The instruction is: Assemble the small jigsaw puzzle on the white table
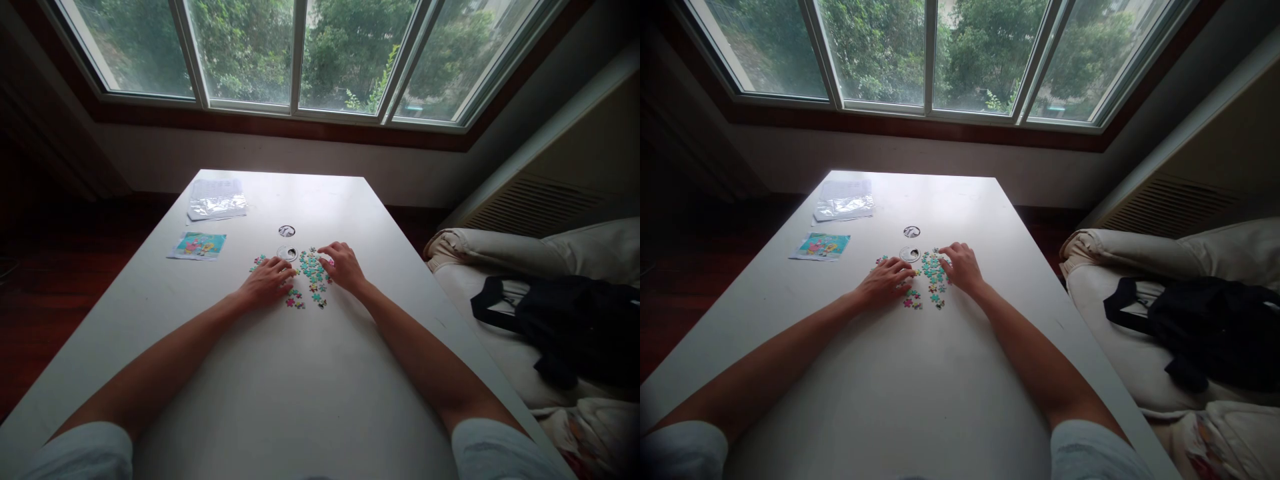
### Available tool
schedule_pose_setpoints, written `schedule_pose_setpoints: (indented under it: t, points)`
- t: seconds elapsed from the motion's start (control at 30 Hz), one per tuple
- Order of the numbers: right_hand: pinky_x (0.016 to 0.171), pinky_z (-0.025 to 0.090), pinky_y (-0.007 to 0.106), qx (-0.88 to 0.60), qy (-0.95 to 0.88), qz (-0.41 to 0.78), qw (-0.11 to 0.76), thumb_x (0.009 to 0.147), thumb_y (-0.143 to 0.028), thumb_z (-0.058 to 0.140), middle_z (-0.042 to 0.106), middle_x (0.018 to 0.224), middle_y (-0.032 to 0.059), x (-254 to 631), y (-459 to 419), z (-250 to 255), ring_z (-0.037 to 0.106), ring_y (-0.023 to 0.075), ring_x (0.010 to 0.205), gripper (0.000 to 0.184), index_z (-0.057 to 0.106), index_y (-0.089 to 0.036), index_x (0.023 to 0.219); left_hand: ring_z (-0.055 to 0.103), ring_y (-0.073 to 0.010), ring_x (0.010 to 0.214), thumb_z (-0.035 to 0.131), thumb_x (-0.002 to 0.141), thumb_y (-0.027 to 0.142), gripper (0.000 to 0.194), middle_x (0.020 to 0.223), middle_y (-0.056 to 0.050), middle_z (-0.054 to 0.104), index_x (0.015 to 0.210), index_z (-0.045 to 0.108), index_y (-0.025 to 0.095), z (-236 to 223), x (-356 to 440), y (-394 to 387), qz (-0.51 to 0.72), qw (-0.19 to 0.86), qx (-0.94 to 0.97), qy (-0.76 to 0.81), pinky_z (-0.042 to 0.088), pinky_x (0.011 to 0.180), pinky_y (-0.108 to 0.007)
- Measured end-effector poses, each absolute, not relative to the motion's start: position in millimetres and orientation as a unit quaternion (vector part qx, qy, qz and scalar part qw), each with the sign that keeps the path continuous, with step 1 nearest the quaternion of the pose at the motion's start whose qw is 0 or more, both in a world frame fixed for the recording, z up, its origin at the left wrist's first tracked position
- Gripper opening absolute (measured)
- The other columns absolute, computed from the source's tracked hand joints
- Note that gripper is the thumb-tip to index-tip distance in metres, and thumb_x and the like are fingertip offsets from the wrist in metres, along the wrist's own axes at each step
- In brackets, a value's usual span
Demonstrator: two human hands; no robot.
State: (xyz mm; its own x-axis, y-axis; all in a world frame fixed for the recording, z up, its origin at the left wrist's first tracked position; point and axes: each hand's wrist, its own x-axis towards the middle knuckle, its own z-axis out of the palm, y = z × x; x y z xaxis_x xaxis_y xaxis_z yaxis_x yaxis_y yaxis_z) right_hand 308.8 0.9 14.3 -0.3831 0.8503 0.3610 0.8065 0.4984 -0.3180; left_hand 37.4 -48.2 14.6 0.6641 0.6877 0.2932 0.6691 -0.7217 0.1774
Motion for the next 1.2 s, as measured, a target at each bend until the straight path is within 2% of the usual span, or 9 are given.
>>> schedule_pose_setpoints:
  t: [0.1, 0.23, 0.43, 0.67, 0.77, 0.87, 0.97, 1.03, 1.2]
  points:
    - [0.099, 0.042, 0.045, -0.488, -0.842, 0.040, 0.225, 0.098, -0.035, 0.058, 0.063, 0.121, 0.0116, 308.5, -0.2, 15.6, 0.052, 0.0299, 0.113, 0.031, 0.068, -0.024, 0.125, 0.054, -0.0263, 0.109, 0.057, 0.097, 0.036, 0.017, 0.114, -0.009, 0.064, 0.103, 0.065, 0.022, 19.9, 44.8, -57.5, 0.165, 0.022, 0.919, 0.358, 0.042, 0.091, -0.042]
    - [0.106, 0.041, 0.047, -0.460, -0.860, 0.049, 0.216, 0.096, -0.043, 0.062, 0.058, 0.136, 0.0127, 306.4, -3.5, 16.5, 0.050, 0.0306, 0.125, 0.042, 0.062, -0.024, 0.134, 0.053, -0.0262, 0.098, 0.065, 0.092, 0.048, 0.028, 0.103, -0.008, 0.062, 0.093, 0.060, 0.021, 26.4, 55.2, -69.7, 0.141, 0.014, 0.922, 0.360, 0.042, 0.083, -0.042]
    - [0.120, 0.030, 0.054, -0.363, -0.915, 0.063, 0.164, 0.088, -0.057, 0.068, 0.040, 0.159, 0.0137, 297.7, -14.3, 9.9, 0.031, 0.0339, 0.149, 0.071, 0.049, -0.028, 0.150, 0.050, -0.0310, 0.108, 0.079, 0.078, 0.051, 0.046, 0.117, -0.012, 0.057, 0.105, 0.057, 0.022, 21.0, 54.4, -69.3, 0.170, 0.026, 0.895, 0.412, 0.044, 0.091, -0.046]
    - [0.124, 0.020, 0.057, -0.369, -0.918, 0.047, 0.135, 0.091, -0.063, 0.061, 0.028, 0.166, 0.0146, 293.5, -18.3, 0.1, 0.020, 0.0340, 0.155, 0.080, 0.037, -0.026, 0.158, 0.051, -0.0270, 0.108, 0.074, 0.084, 0.037, 0.034, 0.114, -0.008, 0.058, 0.114, 0.064, 0.027, 17.2, 42.5, -56.7, 0.183, 0.091, 0.900, 0.384, 0.045, 0.098, -0.043]
    - [0.124, 0.018, 0.057, -0.378, -0.915, 0.046, 0.133, 0.094, -0.061, 0.059, 0.027, 0.166, 0.0146, 294.6, -15.1, -3.4, 0.019, 0.0331, 0.155, 0.077, 0.037, -0.025, 0.158, 0.052, -0.0252, 0.107, 0.070, 0.088, 0.034, 0.021, 0.112, -0.007, 0.060, 0.108, 0.070, 0.029, 18.0, 38.7, -52.7, 0.179, 0.108, 0.914, 0.348, 0.045, 0.098, -0.041]
    - [0.123, 0.021, 0.057, -0.378, -0.911, 0.058, 0.154, 0.096, -0.050, 0.060, 0.035, 0.163, 0.0123, 298.6, -10.2, -1.4, 0.024, 0.0313, 0.154, 0.059, 0.050, -0.028, 0.149, 0.053, -0.0247, 0.107, 0.069, 0.089, 0.033, 0.015, 0.113, -0.007, 0.062, 0.103, 0.073, 0.029, 17.9, 33.1, -49.3, 0.181, 0.119, 0.918, 0.332, 0.045, 0.099, -0.040]
    - [0.122, 0.028, 0.054, -0.329, -0.922, 0.081, 0.187, 0.094, -0.034, 0.064, 0.047, 0.156, 0.0075, 304.1, -7.4, 9.9, 0.030, 0.0289, 0.151, 0.029, 0.070, -0.028, 0.122, 0.053, -0.0247, 0.108, 0.070, 0.089, 0.034, 0.012, 0.112, -0.007, 0.063, 0.097, 0.075, 0.026, 16.6, 25.0, -44.6, 0.190, 0.133, 0.919, 0.320, 0.045, 0.098, -0.039]
    - [0.119, 0.032, 0.052, -0.283, -0.936, 0.104, 0.184, 0.089, -0.028, 0.068, 0.052, 0.151, 0.0042, 306.7, -7.8, 20.3, 0.032, 0.0286, 0.150, 0.015, 0.075, -0.028, 0.102, 0.054, -0.0238, 0.106, 0.069, 0.090, 0.035, 0.012, 0.109, -0.007, 0.065, 0.092, 0.075, 0.025, 15.4, 18.7, -40.3, 0.194, 0.141, 0.918, 0.315, 0.045, 0.096, -0.038]
    - [0.118, 0.033, 0.053, -0.249, -0.949, 0.106, 0.164, 0.083, -0.024, 0.072, 0.056, 0.146, 0.0055, 307.5, -9.8, 31.5, 0.036, 0.0299, 0.147, 0.010, 0.074, -0.026, 0.093, 0.055, -0.0215, 0.099, 0.065, 0.094, 0.039, 0.020, 0.101, -0.007, 0.068, 0.086, 0.076, 0.023, 11.6, 6.3, -30.1, 0.208, 0.141, 0.914, 0.320, 0.045, 0.089, -0.035]
